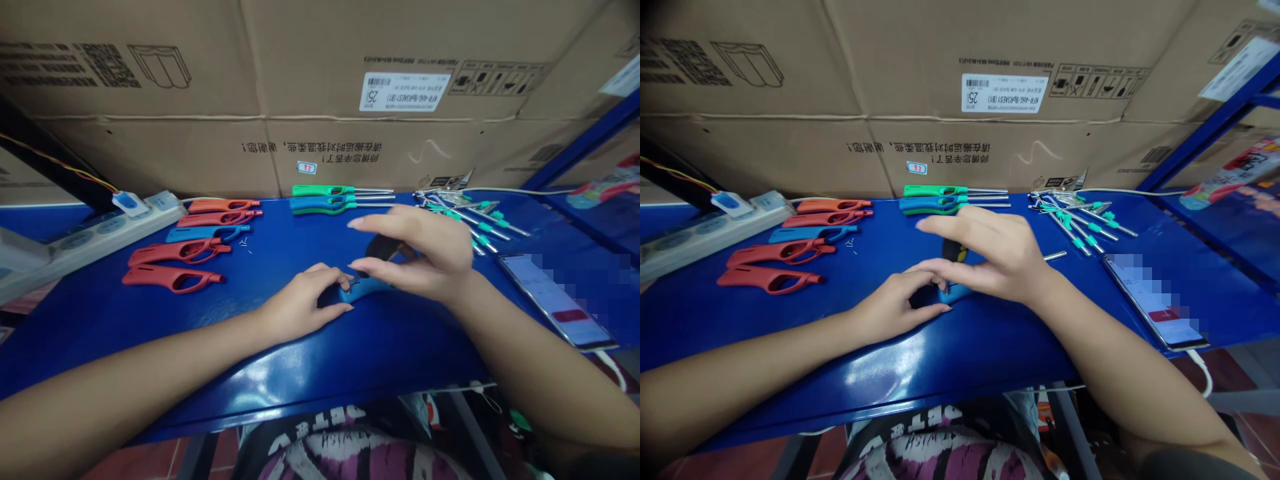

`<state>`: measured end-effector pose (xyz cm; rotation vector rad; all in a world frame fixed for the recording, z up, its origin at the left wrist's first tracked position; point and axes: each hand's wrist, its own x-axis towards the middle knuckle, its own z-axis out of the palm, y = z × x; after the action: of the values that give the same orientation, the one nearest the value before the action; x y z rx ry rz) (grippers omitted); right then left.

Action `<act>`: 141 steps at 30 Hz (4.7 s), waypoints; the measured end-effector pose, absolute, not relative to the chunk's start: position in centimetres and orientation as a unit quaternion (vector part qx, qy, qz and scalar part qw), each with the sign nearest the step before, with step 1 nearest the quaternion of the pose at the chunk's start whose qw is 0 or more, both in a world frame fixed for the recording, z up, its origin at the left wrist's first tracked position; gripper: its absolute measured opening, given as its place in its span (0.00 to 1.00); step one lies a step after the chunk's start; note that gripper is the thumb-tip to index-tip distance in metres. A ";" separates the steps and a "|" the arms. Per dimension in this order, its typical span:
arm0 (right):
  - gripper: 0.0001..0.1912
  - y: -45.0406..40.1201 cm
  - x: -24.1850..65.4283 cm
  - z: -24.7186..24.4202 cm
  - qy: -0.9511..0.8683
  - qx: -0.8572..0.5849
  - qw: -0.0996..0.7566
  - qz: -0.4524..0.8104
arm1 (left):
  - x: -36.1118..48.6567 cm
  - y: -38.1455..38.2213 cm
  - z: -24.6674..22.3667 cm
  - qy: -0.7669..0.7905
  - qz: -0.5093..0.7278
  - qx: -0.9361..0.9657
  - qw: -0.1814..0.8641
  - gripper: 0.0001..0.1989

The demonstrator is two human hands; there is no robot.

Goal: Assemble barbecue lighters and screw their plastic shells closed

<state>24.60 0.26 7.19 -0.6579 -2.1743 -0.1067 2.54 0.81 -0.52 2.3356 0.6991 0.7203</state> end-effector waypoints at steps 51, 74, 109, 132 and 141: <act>0.20 0.2 24.6 7.8 -0.861 -0.277 0.414 0.105 | 2.6 0.9 -0.4 0.265 0.266 0.875 0.307 0.10; 0.15 0.1 24.4 7.8 -0.856 -0.262 0.442 -0.053 | 2.6 0.8 -0.4 0.262 0.265 0.876 0.305 0.10; 0.15 0.1 24.6 8.1 -0.860 -0.269 0.433 -0.021 | 2.6 0.8 -0.3 0.262 0.268 0.874 0.309 0.10; 0.19 -0.2 24.1 7.7 -0.878 -0.250 0.407 0.032 | 2.6 0.8 -0.4 0.263 0.271 0.878 0.293 0.10; 0.17 -0.2 23.9 7.5 -0.872 -0.245 0.424 -0.015 | 2.6 0.8 -0.6 0.259 0.276 0.878 0.293 0.10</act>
<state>23.91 -0.21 7.50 -0.6118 -2.1804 -0.0383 2.58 0.84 -0.60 2.3394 0.6889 0.7359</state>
